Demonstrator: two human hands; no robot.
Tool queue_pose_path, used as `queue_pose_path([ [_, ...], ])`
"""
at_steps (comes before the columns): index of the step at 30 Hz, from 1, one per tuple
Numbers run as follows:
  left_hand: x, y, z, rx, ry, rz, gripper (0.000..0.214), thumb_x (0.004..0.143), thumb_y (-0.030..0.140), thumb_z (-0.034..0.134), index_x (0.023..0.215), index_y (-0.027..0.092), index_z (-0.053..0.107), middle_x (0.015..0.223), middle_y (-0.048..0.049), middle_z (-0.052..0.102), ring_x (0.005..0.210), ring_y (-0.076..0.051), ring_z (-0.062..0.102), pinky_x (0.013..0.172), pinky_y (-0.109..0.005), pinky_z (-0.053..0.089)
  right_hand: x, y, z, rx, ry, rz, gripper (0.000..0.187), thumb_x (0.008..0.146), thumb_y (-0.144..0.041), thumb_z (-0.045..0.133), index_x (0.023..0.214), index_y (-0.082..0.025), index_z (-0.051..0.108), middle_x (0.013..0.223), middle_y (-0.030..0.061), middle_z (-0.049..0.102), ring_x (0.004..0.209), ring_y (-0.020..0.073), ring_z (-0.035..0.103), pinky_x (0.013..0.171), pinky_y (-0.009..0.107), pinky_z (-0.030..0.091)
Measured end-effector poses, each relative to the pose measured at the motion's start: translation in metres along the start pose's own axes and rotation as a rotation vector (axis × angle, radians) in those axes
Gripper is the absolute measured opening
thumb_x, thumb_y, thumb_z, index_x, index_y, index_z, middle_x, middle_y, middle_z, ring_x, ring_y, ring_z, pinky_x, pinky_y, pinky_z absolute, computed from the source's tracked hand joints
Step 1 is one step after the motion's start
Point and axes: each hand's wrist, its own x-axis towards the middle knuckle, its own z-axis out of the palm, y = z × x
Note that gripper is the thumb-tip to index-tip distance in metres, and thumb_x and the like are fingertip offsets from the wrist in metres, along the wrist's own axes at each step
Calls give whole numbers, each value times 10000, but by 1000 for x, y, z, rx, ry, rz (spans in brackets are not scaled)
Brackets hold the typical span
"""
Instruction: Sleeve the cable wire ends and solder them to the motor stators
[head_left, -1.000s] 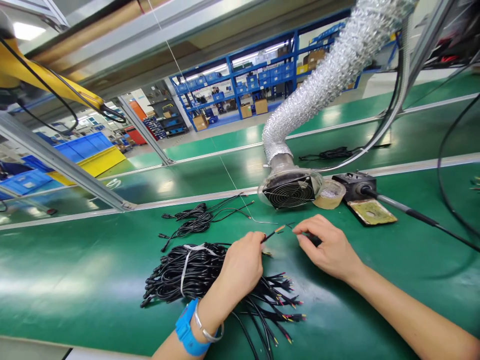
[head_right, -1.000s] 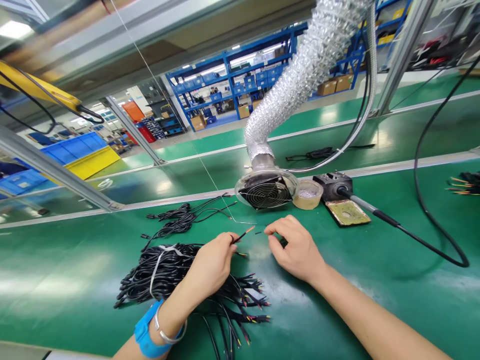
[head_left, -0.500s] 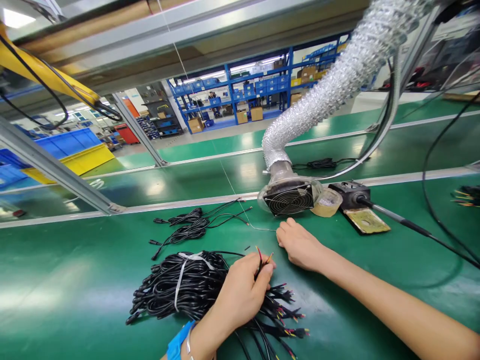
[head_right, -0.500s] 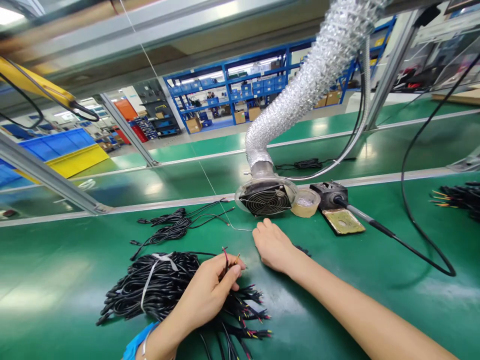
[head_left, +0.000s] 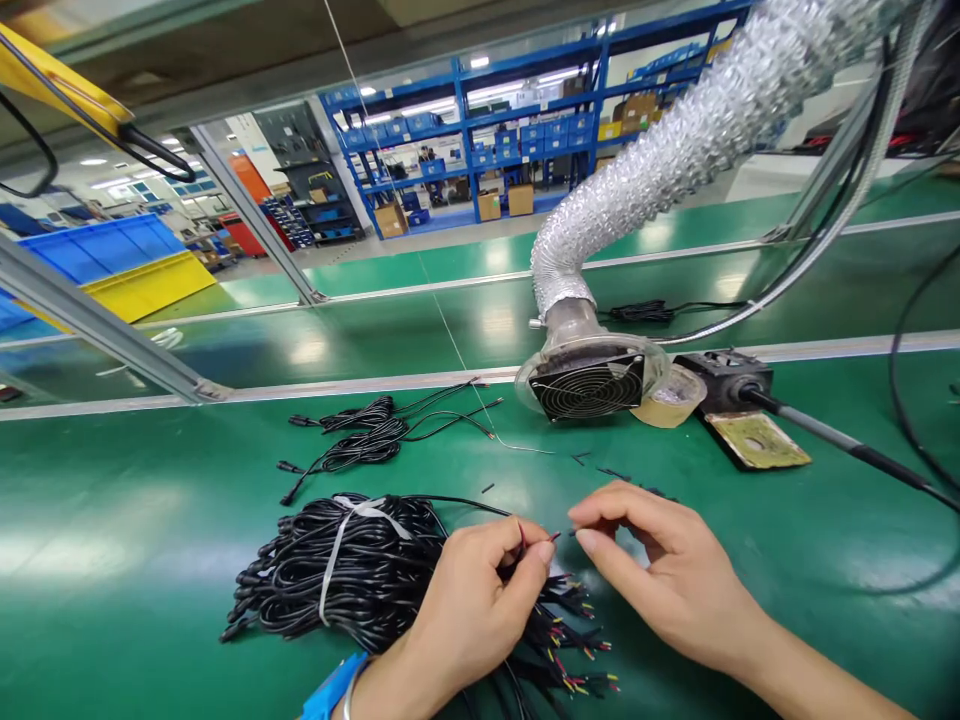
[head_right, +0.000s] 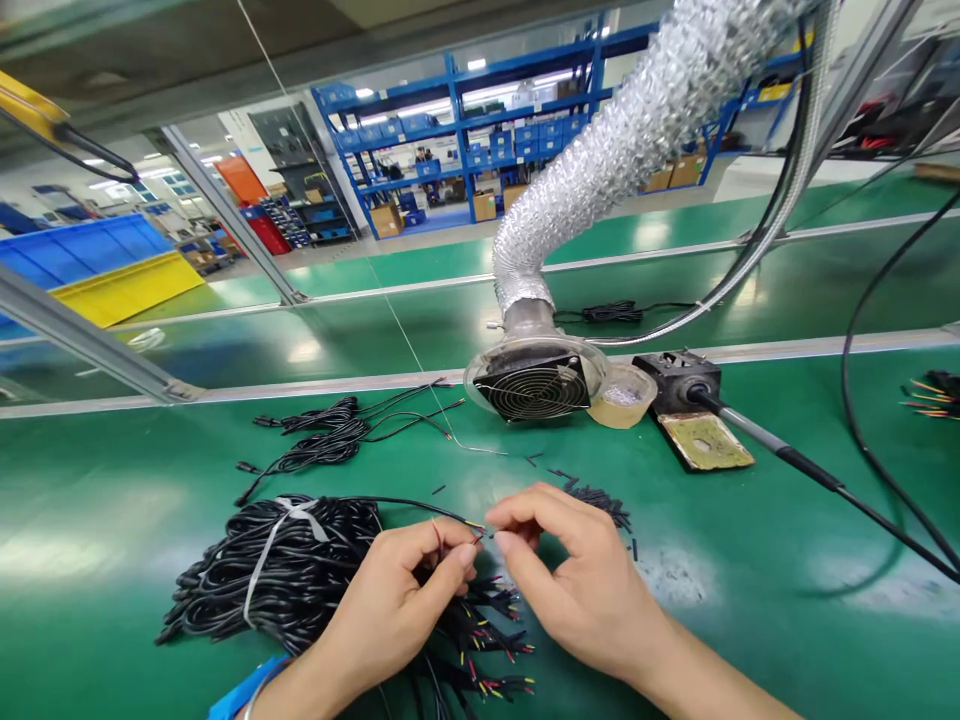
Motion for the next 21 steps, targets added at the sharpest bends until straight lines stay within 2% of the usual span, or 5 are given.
queue_pose_path([
  [3,0,0,1,15,0,14,229,964,322,497,849,206,658,720,9,663,657,-134,605,633,-217,453,-2,4,3,10,43,14,106,902,-182,585,979,-240,630,836,7,659,726,148,609,679,263,513],
  [21,-1,0,1,23,25,60,215,961,287,496,842,202,654,727,1,659,649,-136,580,655,-233,450,0,3,5,-38,57,-26,147,870,-143,600,968,-249,625,825,-12,655,723,134,610,702,253,523],
])
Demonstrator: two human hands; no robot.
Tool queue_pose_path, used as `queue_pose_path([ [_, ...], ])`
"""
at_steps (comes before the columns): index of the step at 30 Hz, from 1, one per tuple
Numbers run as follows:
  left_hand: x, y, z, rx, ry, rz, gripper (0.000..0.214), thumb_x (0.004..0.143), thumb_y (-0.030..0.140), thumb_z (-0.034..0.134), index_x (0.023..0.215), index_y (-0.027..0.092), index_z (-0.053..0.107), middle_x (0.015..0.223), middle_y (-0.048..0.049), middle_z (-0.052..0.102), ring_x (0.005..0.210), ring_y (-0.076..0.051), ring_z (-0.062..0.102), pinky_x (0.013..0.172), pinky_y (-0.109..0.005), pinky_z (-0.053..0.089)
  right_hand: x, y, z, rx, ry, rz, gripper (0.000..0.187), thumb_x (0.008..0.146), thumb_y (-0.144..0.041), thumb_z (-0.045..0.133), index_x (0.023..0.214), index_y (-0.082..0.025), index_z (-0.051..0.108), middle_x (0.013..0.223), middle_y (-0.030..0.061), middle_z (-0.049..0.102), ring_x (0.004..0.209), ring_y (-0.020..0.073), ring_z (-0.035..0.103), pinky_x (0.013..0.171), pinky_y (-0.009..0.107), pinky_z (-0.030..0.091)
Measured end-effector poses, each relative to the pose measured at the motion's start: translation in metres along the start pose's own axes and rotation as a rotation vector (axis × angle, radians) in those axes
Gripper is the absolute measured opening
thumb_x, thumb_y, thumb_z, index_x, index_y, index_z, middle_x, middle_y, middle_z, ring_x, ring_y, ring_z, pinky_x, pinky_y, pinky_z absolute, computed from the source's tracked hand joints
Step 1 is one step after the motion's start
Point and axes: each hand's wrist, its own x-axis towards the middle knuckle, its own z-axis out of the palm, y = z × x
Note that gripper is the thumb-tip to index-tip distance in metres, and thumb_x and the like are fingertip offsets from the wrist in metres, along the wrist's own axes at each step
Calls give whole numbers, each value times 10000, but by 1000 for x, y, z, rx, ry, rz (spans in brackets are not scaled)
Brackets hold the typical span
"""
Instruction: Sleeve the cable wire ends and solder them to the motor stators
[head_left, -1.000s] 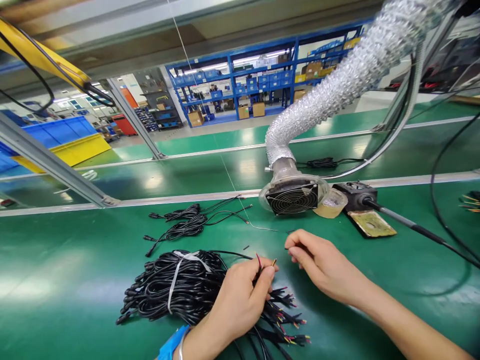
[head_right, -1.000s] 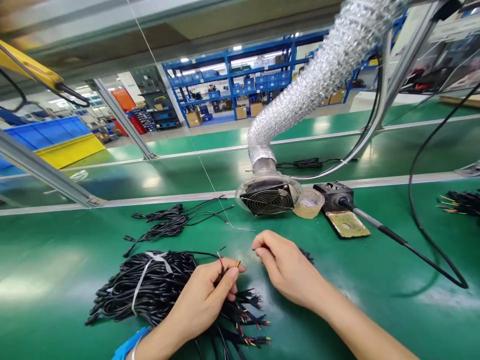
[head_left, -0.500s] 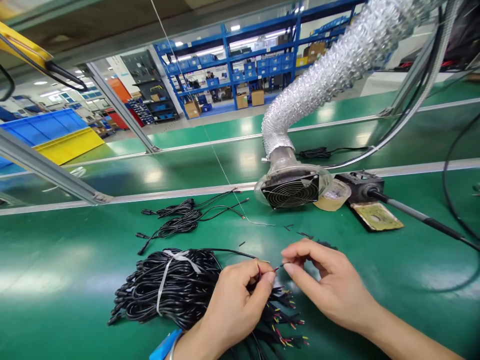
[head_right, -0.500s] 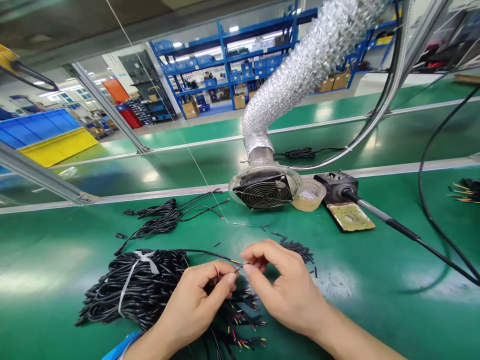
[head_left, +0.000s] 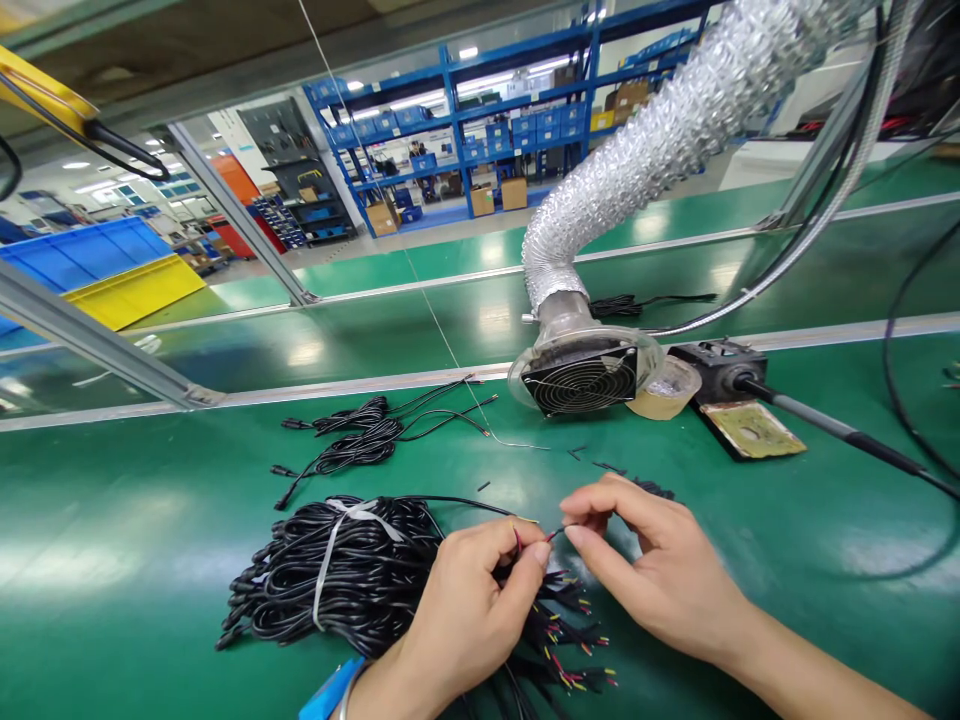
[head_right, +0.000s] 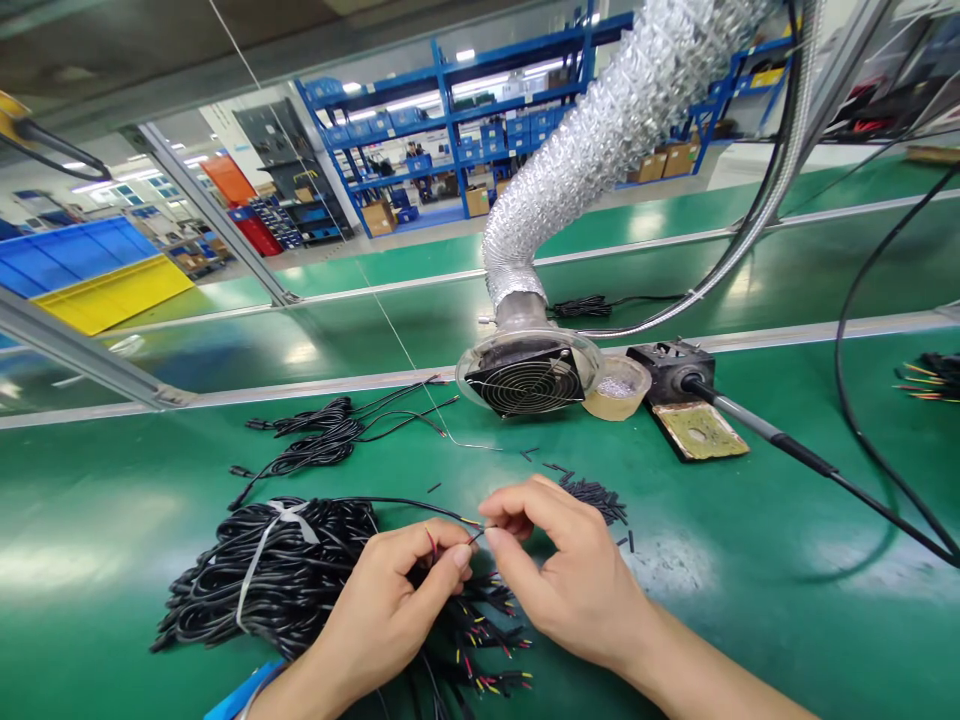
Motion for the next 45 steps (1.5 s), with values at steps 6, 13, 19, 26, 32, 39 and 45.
queue_pose_path([
  [6,1,2,0,2,-1,31,196,966,275,502,859,208,652,772,3,665,694,-132,599,684,-232,448,2,-1,-1,67,-19,68,125,878,-165,587,978,-232,622,805,-17,650,710,121,609,670,222,524],
  [13,0,-6,4,-97,-10,-37,80,945,288,547,960,213,572,790,5,627,715,-145,610,693,-251,471,-3,-3,13,107,-84,79,163,844,-124,584,973,-214,625,810,-7,654,712,124,612,676,235,520],
  [19,1,-8,4,-117,-11,-54,102,946,280,538,874,208,530,765,20,593,690,-131,577,676,-245,450,12,9,-15,-52,-202,82,226,820,-130,622,1011,-246,650,912,1,673,792,148,617,745,280,514],
  [26,2,-1,1,0,29,23,45,856,175,611,866,205,580,845,3,602,764,-142,565,708,-249,449,31,45,-58,-629,-350,79,76,855,-205,616,783,-210,642,825,53,612,884,248,504,792,386,436],
  [32,1,-6,3,-15,29,0,52,855,165,617,872,213,605,835,8,630,783,-151,570,735,-257,449,26,47,-37,-843,-420,75,133,862,-139,592,734,-176,595,811,80,576,849,251,456,743,357,389],
  [39,1,-8,4,-36,41,-5,36,871,174,601,876,209,604,857,8,648,795,-151,568,751,-255,442,24,43,-30,-924,-429,5,173,901,-76,491,778,-132,600,840,139,574,845,285,441,708,395,363],
  [45,2,-12,4,-80,53,-2,108,913,207,568,985,220,647,896,-7,655,838,-160,593,781,-262,451,26,40,-35,-697,-318,12,165,956,-91,419,861,-160,535,840,64,547,808,209,482,737,340,424],
])
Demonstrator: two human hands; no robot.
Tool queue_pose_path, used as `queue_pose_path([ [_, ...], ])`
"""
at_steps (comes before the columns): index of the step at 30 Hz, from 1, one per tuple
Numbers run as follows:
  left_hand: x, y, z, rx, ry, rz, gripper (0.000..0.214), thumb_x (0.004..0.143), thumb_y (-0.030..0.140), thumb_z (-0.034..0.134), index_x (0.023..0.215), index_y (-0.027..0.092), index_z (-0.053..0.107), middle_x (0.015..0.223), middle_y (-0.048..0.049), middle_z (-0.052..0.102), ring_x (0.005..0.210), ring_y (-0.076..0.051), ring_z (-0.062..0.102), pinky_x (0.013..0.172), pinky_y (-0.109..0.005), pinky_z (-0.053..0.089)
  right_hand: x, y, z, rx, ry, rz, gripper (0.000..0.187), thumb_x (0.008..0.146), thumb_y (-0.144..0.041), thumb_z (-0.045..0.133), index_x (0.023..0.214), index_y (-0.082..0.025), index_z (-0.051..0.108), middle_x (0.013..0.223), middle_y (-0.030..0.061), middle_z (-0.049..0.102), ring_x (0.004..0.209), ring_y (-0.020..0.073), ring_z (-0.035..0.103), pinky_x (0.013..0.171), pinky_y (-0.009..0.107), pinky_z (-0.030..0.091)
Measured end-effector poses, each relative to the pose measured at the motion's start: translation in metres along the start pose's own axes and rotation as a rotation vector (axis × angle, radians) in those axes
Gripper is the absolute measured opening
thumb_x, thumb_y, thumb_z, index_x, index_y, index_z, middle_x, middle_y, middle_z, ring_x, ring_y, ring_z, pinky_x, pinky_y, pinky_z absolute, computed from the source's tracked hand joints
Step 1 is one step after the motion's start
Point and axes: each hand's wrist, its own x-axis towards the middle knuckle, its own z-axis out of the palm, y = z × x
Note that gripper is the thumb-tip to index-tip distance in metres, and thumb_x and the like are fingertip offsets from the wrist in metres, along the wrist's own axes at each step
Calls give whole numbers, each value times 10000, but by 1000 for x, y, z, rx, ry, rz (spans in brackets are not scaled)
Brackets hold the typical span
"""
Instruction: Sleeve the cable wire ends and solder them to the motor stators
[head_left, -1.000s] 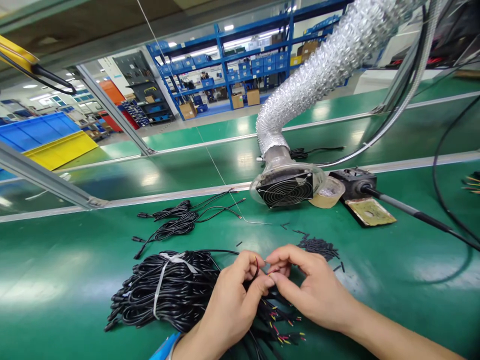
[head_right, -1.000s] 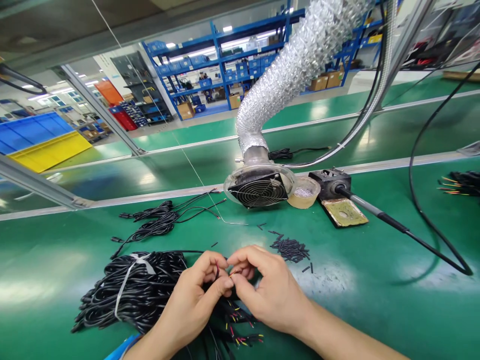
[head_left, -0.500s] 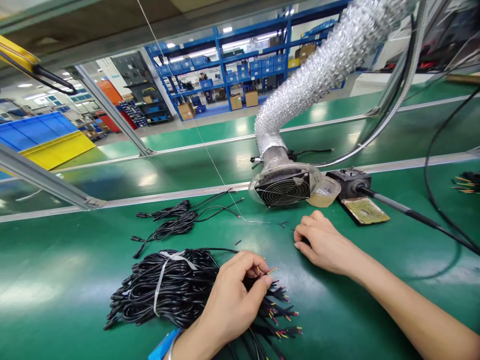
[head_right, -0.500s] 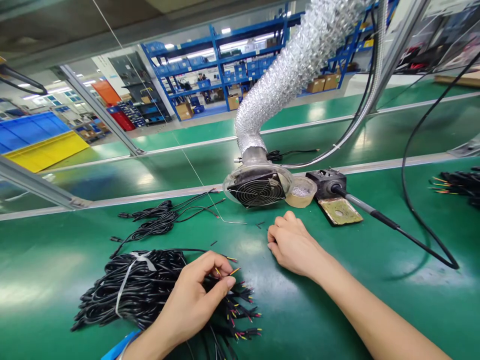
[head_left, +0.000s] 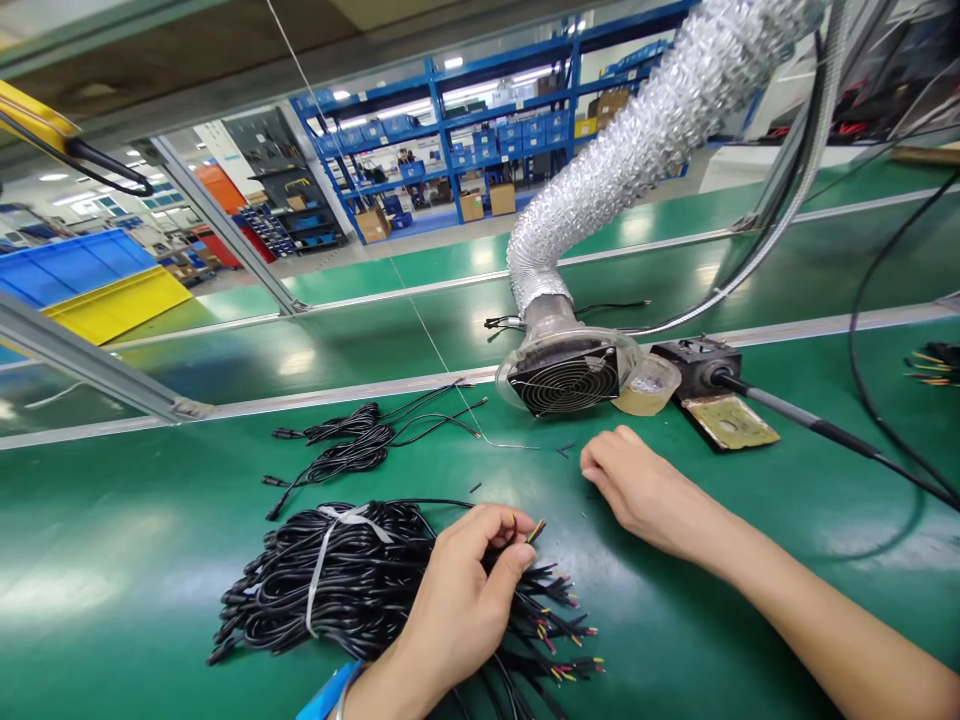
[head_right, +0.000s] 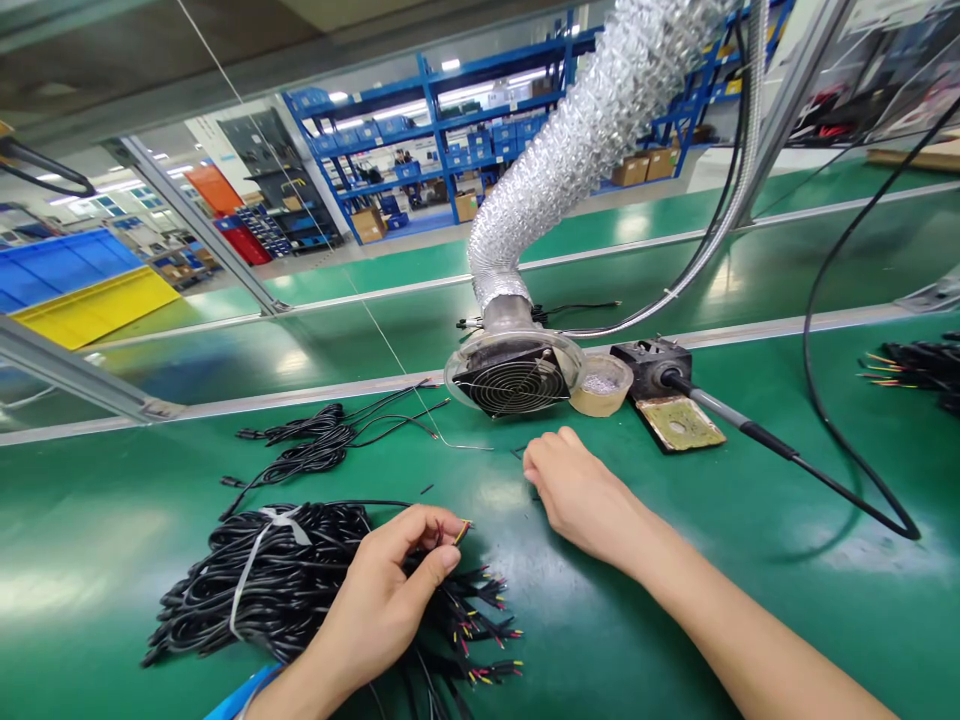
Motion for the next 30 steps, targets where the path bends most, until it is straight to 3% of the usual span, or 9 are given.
queue_pose_path([
  [4,1,3,-2,23,-10,-1,140,929,232,556,988,220,682,877,-14,649,828,-163,600,764,-264,445,-6,-12,-7,474,112,83,173,995,-185,395,1065,-202,552,930,36,574,768,158,559,732,309,472],
  [8,2,6,-3,18,-13,7,117,928,221,558,911,209,673,875,-12,654,832,-164,599,766,-266,435,-12,-34,-4,933,44,189,132,968,-297,504,944,-214,605,867,15,625,754,151,611,705,276,506],
  [10,2,7,-3,27,-20,5,113,930,219,559,900,213,668,856,-4,645,821,-161,594,758,-266,430,-12,-42,-2,1041,46,210,114,926,-310,583,894,-209,623,842,9,643,779,152,607,718,261,499],
  [18,3,7,-2,48,-49,4,112,928,215,558,891,217,664,845,0,635,810,-160,585,750,-267,428,-11,-52,3,1087,111,195,75,891,-274,629,860,-208,648,819,-5,643,754,130,591,673,221,474],
  [30,2,9,-3,67,-40,1,110,919,204,557,878,212,659,832,-3,629,796,-164,584,736,-269,425,-13,-49,5,965,149,106,64,902,-224,596,864,-207,645,846,12,650,774,150,610,724,253,494],
])
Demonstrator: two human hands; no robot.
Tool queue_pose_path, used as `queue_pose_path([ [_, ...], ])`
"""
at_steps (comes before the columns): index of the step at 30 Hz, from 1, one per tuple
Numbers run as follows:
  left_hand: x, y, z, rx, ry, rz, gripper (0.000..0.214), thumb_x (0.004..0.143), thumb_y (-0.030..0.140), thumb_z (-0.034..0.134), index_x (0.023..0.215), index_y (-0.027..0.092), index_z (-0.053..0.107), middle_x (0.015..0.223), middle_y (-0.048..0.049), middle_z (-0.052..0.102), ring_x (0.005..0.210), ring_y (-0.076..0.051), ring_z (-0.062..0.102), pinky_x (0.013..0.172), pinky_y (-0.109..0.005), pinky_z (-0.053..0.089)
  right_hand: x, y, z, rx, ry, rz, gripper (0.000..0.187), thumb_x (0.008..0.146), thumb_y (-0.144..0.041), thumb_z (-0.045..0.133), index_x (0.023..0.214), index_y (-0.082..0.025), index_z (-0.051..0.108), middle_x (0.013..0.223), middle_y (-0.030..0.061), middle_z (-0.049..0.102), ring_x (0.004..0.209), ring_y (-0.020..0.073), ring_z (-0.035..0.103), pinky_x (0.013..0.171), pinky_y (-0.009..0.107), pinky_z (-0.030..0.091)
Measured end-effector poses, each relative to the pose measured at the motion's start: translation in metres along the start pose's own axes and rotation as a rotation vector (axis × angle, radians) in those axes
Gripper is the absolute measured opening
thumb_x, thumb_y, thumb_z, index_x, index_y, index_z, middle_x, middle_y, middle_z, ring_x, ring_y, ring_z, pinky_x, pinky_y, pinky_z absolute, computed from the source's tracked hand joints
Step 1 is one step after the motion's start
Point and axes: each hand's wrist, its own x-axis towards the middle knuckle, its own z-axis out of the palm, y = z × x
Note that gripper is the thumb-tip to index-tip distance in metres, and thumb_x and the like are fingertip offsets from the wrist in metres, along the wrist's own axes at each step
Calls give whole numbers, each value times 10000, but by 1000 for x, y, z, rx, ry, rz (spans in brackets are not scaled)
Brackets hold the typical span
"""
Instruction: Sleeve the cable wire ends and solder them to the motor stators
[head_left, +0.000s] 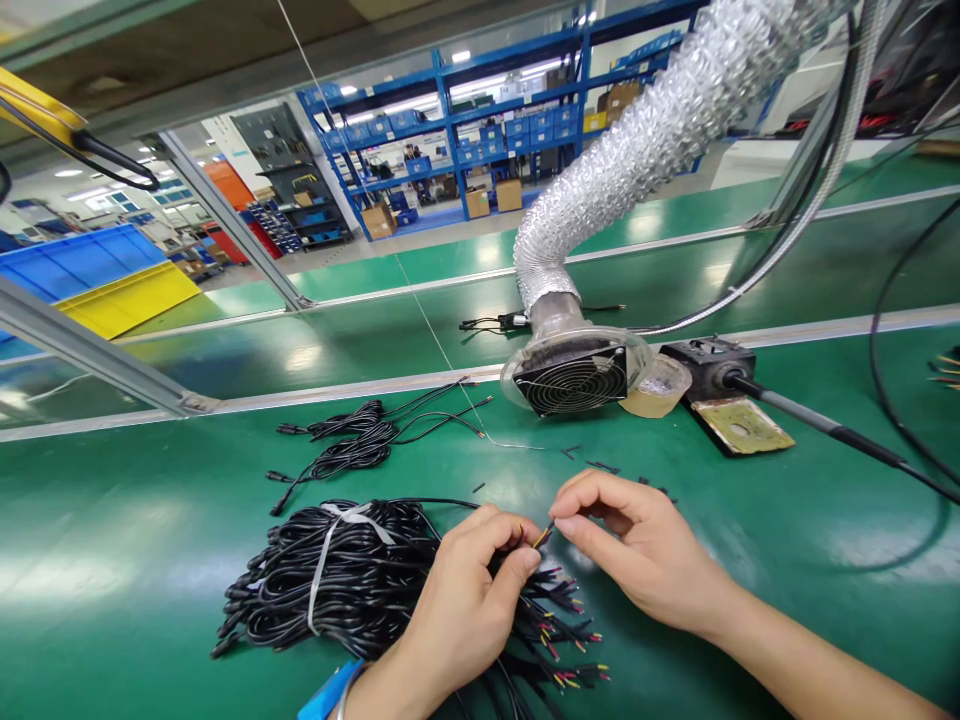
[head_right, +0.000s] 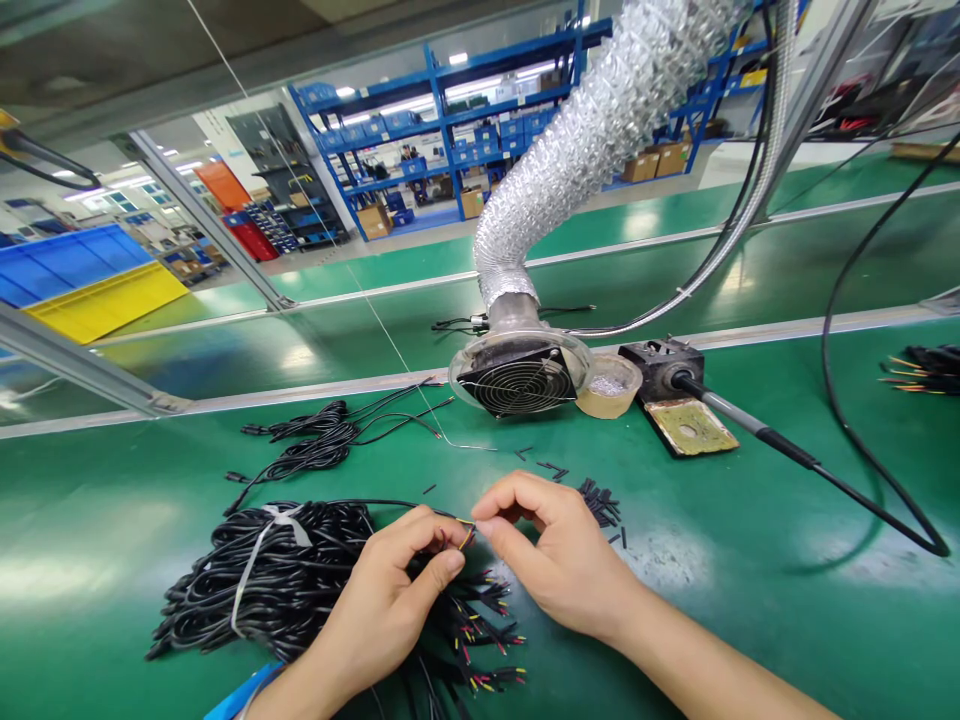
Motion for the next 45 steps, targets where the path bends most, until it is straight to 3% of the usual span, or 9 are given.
queue_pose_path([
  [6,1,-4,2,-31,4,-5,77,922,201,551,898,212,624,851,0,616,814,-159,570,748,-265,423,0,6,3,-69,-30,2,52,885,-198,589,897,-207,639,855,14,660,790,155,617,731,264,508],
  [11,-2,-8,6,-96,31,-21,44,908,187,556,876,208,535,808,21,548,767,-140,517,737,-251,421,0,6,7,-38,-138,19,213,859,-148,579,1054,-222,626,887,3,692,812,148,641,770,269,526],
  [15,-2,-7,6,-105,38,-29,49,906,177,542,874,207,521,807,18,537,766,-140,504,736,-250,419,12,10,-26,-224,-97,59,250,857,-209,608,1103,-241,631,1002,19,702,845,165,643,798,312,517],
  [18,-2,-5,4,-102,40,-32,48,904,171,538,871,204,527,806,12,539,763,-143,506,740,-255,420,23,19,-56,-558,32,25,74,848,-248,611,889,-222,667,952,41,683,870,213,597,815,380,480],
  [20,-2,-5,4,-102,43,-29,52,900,167,540,864,203,530,805,10,541,762,-144,506,738,-256,421,28,25,-65,-737,8,-12,66,841,-220,599,800,-212,649,860,47,662,892,240,555,813,399,454],
  [25,-3,-6,4,-107,58,-25,56,897,156,530,873,205,539,804,7,556,764,-148,523,730,-259,428,26,31,-53,-899,-239,-20,104,853,-161,581,774,-202,636,831,60,596,894,253,475,795,399,406],
  [29,-4,-8,6,-115,51,-33,78,907,165,522,931,206,586,849,-13,615,802,-163,569,762,-275,449,21,30,-41,-992,-262,-50,145,863,-116,555,737,-184,575,850,78,572,898,262,444,786,415,383],
  [36,-3,-9,4,-109,29,-29,121,930,183,506,929,209,625,872,-17,650,809,-169,600,766,-279,463,13,3,-31,-556,-193,-51,146,996,-164,397,889,-208,486,843,15,551,780,170,502,722,308,433],
  [45,-1,-7,4,-80,17,5,137,942,180,507,886,212,628,852,-7,647,800,-164,591,750,-268,442,2,-5,-9,-196,-131,-114,133,924,-170,530,985,-223,636,889,23,659,796,158,610,715,268,494],
])
